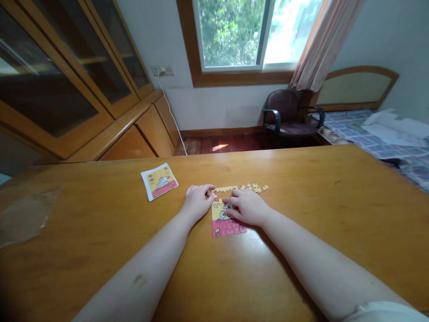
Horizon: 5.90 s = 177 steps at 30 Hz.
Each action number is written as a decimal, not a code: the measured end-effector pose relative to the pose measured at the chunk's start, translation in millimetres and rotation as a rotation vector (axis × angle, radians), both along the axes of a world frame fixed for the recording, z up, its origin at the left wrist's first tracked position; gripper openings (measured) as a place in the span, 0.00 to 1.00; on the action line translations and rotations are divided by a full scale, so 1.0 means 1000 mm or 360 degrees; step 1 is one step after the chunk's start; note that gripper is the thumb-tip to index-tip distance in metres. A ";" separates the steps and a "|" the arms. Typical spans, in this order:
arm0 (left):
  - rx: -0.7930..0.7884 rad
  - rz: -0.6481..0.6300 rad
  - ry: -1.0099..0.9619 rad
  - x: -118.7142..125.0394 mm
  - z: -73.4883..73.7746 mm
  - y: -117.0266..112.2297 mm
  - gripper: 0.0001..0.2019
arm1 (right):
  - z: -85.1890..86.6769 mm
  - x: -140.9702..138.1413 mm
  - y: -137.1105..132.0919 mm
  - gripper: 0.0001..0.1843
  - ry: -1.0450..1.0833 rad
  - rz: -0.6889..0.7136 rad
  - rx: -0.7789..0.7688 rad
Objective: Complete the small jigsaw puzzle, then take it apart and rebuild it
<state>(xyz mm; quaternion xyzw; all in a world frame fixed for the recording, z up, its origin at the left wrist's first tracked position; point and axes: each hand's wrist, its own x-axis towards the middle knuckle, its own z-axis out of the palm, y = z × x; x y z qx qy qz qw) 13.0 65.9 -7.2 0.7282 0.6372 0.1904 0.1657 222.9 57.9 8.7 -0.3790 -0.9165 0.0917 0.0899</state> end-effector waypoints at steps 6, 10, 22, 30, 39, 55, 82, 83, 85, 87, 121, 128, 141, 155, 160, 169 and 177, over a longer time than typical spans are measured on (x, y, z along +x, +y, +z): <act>0.0018 0.0004 -0.0017 0.000 -0.001 0.000 0.12 | 0.001 0.000 0.000 0.22 0.0031 0.0029 -0.0014; 0.0016 -0.0002 -0.0014 0.000 -0.001 0.000 0.12 | 0.002 0.001 0.000 0.21 0.0067 0.0061 0.0003; 0.0022 0.0003 -0.0015 0.000 -0.001 0.000 0.12 | 0.002 0.000 -0.001 0.25 0.0020 0.0076 0.0003; 0.0009 0.0018 -0.0021 0.001 -0.001 0.000 0.12 | 0.006 -0.002 -0.003 0.29 -0.0029 0.0193 0.0003; -0.0004 0.0024 -0.0016 0.000 -0.001 0.000 0.13 | 0.006 -0.001 0.000 0.29 -0.0056 0.0279 -0.0068; -0.0023 0.0016 -0.0023 0.001 0.001 0.000 0.13 | 0.004 0.001 0.000 0.26 0.0040 0.0085 0.0026; -0.0035 0.0009 -0.0038 -0.001 0.002 -0.001 0.14 | -0.012 0.038 0.030 0.15 -0.0001 -0.0575 0.0171; -0.0039 0.0011 -0.0034 -0.001 0.002 -0.001 0.14 | -0.011 0.039 0.030 0.15 -0.0003 -0.0591 0.0184; -0.0054 0.0014 -0.0021 -0.001 0.002 0.000 0.14 | -0.011 0.039 0.030 0.15 -0.0026 -0.0620 0.0198; -0.0065 0.0017 -0.0015 -0.001 0.002 0.000 0.14 | -0.011 0.039 0.031 0.15 -0.0055 -0.0630 0.0191; -0.0065 0.0023 -0.0038 0.001 0.006 -0.001 0.14 | -0.011 0.031 0.028 0.06 0.0053 -0.0524 0.0059; -0.0046 0.0006 -0.0047 0.000 0.003 -0.001 0.14 | -0.014 0.029 0.027 0.05 0.0153 -0.0619 -0.0105; -0.0017 0.0000 -0.0056 -0.001 0.001 0.000 0.14 | -0.006 0.028 0.024 0.06 -0.0029 -0.0575 -0.0063; -0.0036 0.0015 -0.0033 -0.001 0.002 0.000 0.14 | 0.015 0.025 0.010 0.12 0.0357 -0.0557 -0.0392; -0.0031 0.0005 -0.0027 -0.001 0.001 0.000 0.14 | 0.033 0.003 0.000 0.10 0.0373 -0.0715 -0.0685; -0.0007 -0.0003 -0.0025 0.000 0.002 0.000 0.13 | 0.001 -0.034 0.002 0.09 0.0555 -0.0777 -0.0464; 0.0022 -0.0005 -0.0037 -0.001 -0.002 0.000 0.13 | -0.011 -0.031 0.007 0.12 0.0612 -0.0703 -0.0392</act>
